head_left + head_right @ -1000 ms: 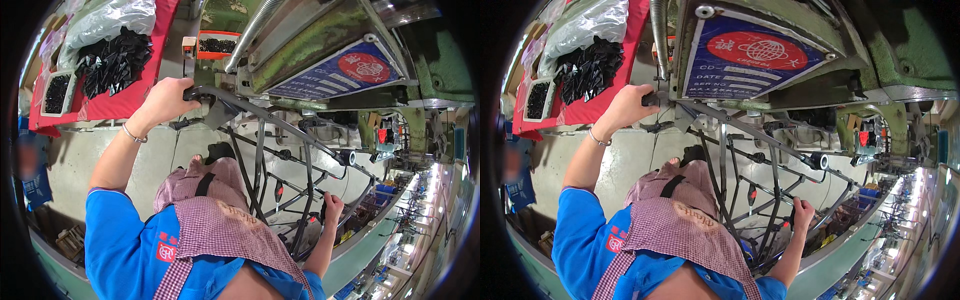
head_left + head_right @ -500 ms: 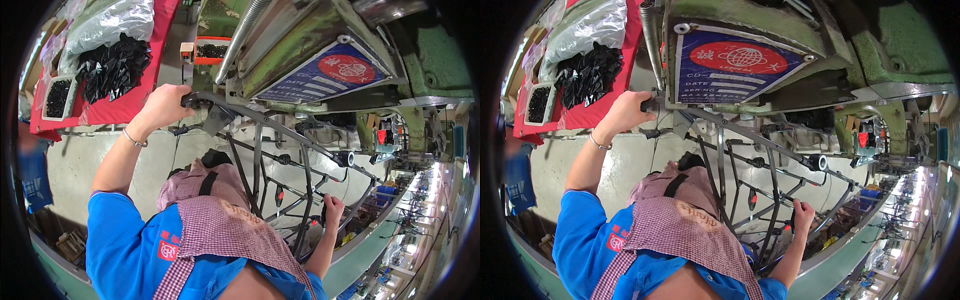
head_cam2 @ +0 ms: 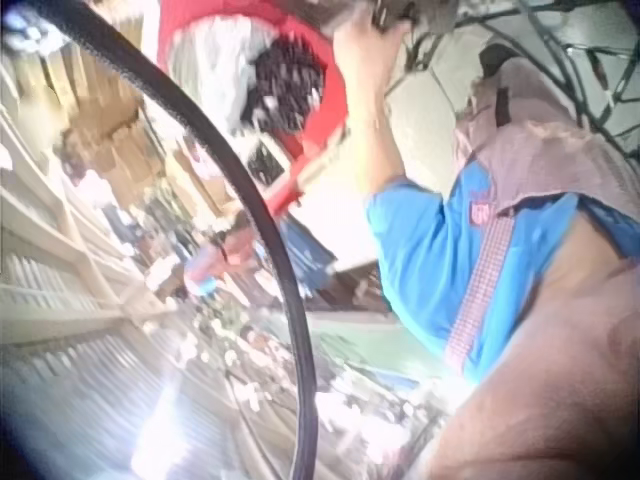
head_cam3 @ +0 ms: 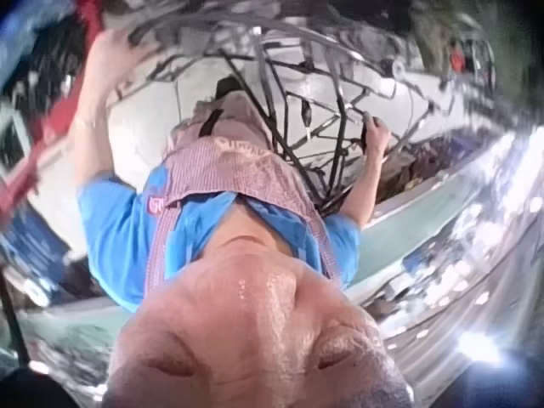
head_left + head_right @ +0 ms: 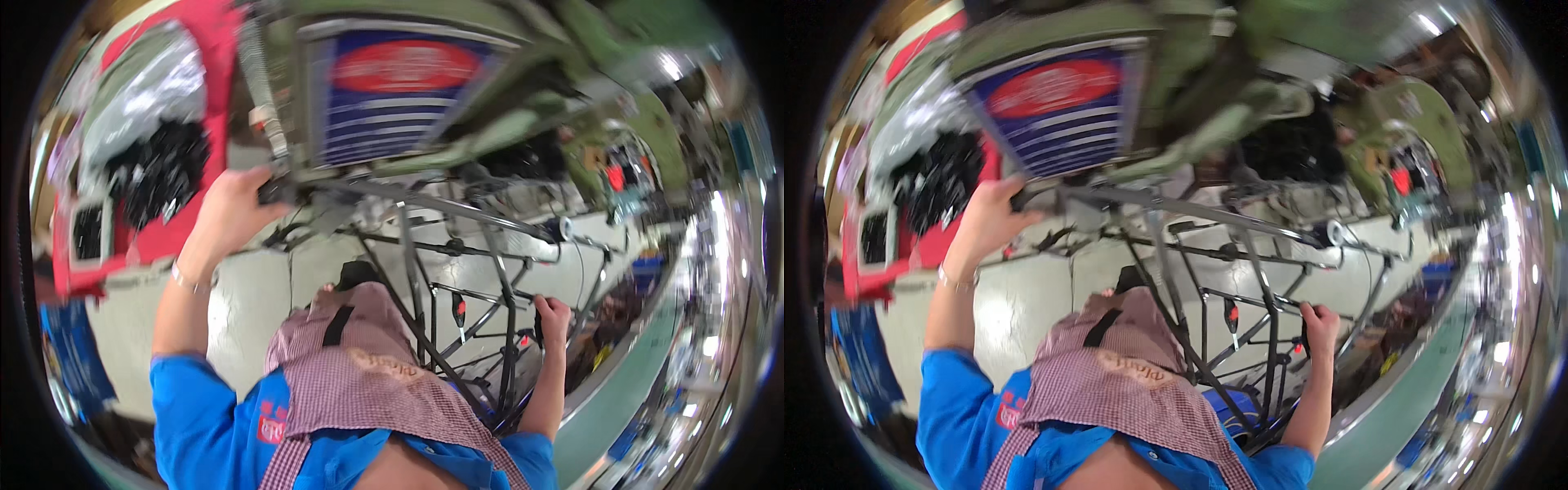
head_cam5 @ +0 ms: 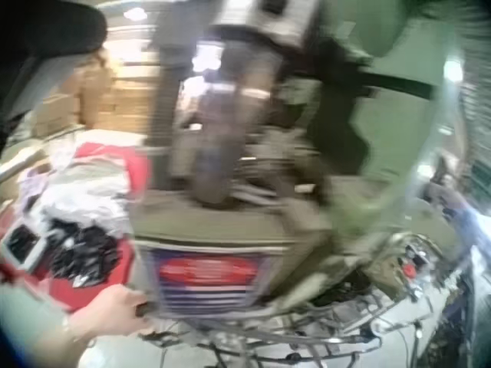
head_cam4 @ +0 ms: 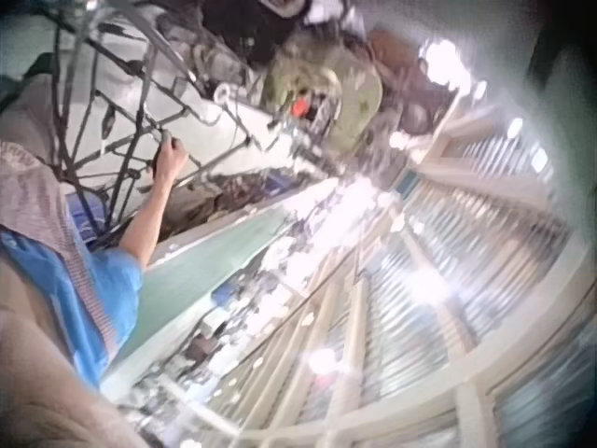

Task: The person repeatedly picks up bicycle frames from a conveyor belt, positions them under a press machine, and attaches small black plastic parts to the frame joints. The person then removes the frames and places them back on the belt, repeating the process for several units.

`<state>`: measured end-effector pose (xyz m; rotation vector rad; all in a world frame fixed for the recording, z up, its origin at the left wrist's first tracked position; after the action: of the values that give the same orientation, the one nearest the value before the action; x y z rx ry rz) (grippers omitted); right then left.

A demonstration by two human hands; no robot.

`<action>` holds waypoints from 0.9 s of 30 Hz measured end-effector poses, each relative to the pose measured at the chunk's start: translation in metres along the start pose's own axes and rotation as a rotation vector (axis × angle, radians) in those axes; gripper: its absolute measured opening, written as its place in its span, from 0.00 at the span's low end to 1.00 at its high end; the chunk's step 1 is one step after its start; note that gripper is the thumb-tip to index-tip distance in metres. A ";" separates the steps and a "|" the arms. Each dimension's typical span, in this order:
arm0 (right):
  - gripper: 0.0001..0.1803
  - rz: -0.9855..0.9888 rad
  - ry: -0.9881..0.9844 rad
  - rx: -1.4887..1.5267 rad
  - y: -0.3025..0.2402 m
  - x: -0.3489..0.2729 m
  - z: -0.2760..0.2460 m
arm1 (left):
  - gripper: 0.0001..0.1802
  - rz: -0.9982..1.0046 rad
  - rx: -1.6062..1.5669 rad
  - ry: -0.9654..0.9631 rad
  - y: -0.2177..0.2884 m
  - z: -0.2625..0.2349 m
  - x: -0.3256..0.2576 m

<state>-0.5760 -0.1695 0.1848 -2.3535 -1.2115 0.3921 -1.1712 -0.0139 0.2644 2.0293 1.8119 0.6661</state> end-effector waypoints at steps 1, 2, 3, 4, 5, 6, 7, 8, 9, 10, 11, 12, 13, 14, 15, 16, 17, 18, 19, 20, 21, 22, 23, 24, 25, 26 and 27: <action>0.23 -0.014 0.000 0.012 -0.001 0.001 -0.001 | 0.16 0.041 0.011 0.035 0.013 -0.002 -0.005; 0.24 -0.035 -0.003 -0.037 0.000 0.001 -0.002 | 0.15 0.005 -0.073 0.035 0.017 0.005 -0.013; 0.26 -0.062 -0.011 -0.085 0.011 0.005 -0.002 | 0.15 -0.023 -0.155 0.027 0.020 0.010 -0.021; 0.27 -0.074 0.001 -0.064 0.006 0.007 -0.002 | 0.14 -0.019 -0.107 0.041 0.020 0.012 -0.029; 0.27 -0.003 -0.029 -0.036 0.017 0.006 -0.002 | 0.15 -0.030 -0.054 0.001 0.005 0.035 -0.026; 0.27 -0.011 -0.015 0.028 0.032 0.004 0.004 | 0.15 -0.012 -0.066 0.021 -0.001 0.049 -0.032; 0.28 0.031 -0.036 -0.023 0.048 0.003 0.013 | 0.16 -0.010 -0.075 0.045 -0.012 0.064 -0.040; 0.29 0.061 -0.031 -0.008 0.063 0.002 0.024 | 0.17 -0.029 -0.051 0.021 -0.022 0.082 -0.052; 0.30 0.069 -0.042 0.001 0.074 -0.002 0.031 | 0.17 -0.056 -0.022 -0.003 -0.035 0.101 -0.064; 0.29 0.120 -0.087 -0.022 0.085 -0.009 0.039 | 0.18 -0.093 -0.002 -0.078 -0.059 0.131 -0.079; 0.28 0.099 -0.049 -0.010 0.095 -0.020 0.046 | 0.19 -0.128 0.015 -0.148 -0.082 0.155 -0.097; 0.28 0.142 -0.095 -0.019 0.115 -0.033 0.057 | 0.21 -0.065 0.130 -0.223 -0.081 0.172 -0.113; 0.28 0.143 -0.129 -0.060 0.122 -0.044 0.063 | 0.24 -0.018 0.252 -0.290 -0.072 0.183 -0.128; 0.28 0.125 -0.118 -0.064 0.130 -0.055 0.068 | 0.26 -0.019 0.240 -0.254 -0.061 0.188 -0.137; 0.28 0.131 -0.155 -0.027 0.139 -0.067 0.073 | 0.29 -0.019 0.230 -0.222 -0.045 0.191 -0.145; 0.28 0.126 -0.134 0.005 0.153 -0.079 0.082 | 0.29 -0.017 0.133 -0.245 -0.033 0.201 -0.147; 0.28 0.096 -0.134 -0.032 0.160 -0.091 0.087 | 0.27 0.138 0.056 -0.213 -0.015 0.212 -0.146; 0.27 0.087 -0.134 -0.083 0.164 -0.107 0.091 | 0.26 0.093 -0.034 -0.296 0.009 0.225 -0.145; 0.24 0.007 -0.054 -0.016 0.152 -0.121 0.078 | 0.24 0.038 -0.123 -0.375 0.043 0.234 -0.142; 0.23 0.000 -0.072 -0.031 0.155 -0.126 0.073 | 0.23 0.144 -0.129 -0.378 0.084 0.241 -0.135; 0.21 0.003 -0.093 -0.049 0.160 -0.134 0.068 | 0.22 0.251 -0.134 -0.391 0.126 0.250 -0.129; 0.21 -0.029 -0.094 -0.062 0.157 -0.145 0.061 | 0.22 0.320 -0.197 -0.408 0.170 0.255 -0.122; 0.20 -0.061 -0.097 -0.074 0.153 -0.157 0.053 | 0.22 0.388 -0.258 -0.425 0.217 0.258 -0.118; 0.20 -0.078 -0.084 -0.082 0.154 -0.168 0.045 | 0.21 0.411 -0.370 -0.465 0.265 0.263 -0.114; 0.19 -0.091 -0.089 -0.095 0.156 -0.182 0.046 | 0.21 0.427 -0.485 -0.496 0.311 0.265 -0.113; 0.18 -0.133 -0.056 -0.052 0.149 -0.194 0.038 | 0.20 0.457 -0.514 -0.515 0.355 0.261 -0.112; 0.17 -0.168 -0.025 -0.014 0.141 -0.210 0.027 | 0.20 0.485 -0.547 -0.541 0.397 0.255 -0.114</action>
<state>-0.6109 -0.4057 0.0970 -2.2432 -1.4146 0.3582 -0.7094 -0.1637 0.2536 1.9936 0.7394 0.5732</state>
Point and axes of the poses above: each hand's wrist, its own x-axis towards the middle knuckle, its own z-axis out of the palm, y = z × x, the point moved 9 cm from there along x, towards the middle knuckle, and after that the axes turned 7 degrees about y, right-handed, at the moved point
